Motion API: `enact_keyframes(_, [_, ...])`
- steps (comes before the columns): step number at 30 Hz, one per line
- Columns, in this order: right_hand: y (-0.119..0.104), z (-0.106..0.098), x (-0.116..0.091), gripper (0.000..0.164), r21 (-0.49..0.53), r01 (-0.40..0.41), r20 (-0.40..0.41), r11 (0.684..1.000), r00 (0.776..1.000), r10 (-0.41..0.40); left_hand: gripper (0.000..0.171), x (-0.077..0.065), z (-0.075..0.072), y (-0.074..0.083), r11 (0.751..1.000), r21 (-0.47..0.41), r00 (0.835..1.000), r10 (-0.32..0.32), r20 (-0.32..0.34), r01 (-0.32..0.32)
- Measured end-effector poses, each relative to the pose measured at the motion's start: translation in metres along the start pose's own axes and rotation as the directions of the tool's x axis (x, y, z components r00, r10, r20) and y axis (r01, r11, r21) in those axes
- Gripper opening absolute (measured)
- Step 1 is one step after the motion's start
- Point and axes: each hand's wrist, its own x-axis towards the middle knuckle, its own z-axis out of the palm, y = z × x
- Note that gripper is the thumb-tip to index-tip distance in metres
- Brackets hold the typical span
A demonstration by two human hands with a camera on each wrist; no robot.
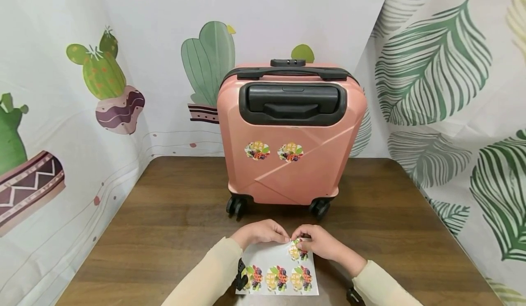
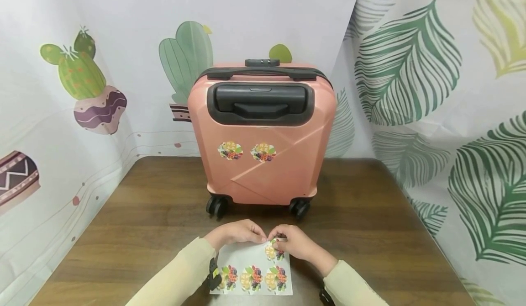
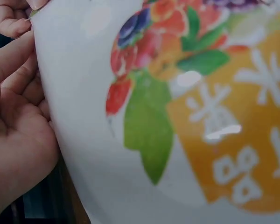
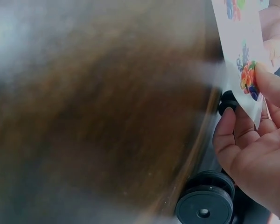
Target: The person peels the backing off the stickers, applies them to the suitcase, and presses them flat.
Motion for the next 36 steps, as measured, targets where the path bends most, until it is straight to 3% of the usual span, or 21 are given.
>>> enact_keyframes(19, [0.003,0.0,0.0022,0.012,0.002,-0.016,0.016,1.0,1.0,0.016,0.022,-0.002,0.0002,-0.0002,1.0,-0.006,1.0,0.012,-0.015,-0.012])
enact_keyframes(36, [0.0024,0.0037,0.0027,0.006,0.01,-0.038,-0.016,0.999,0.999,0.039,0.022,-0.0021,0.0014,-0.0011,1.0,-0.013,0.999,0.021,-0.024,-0.021])
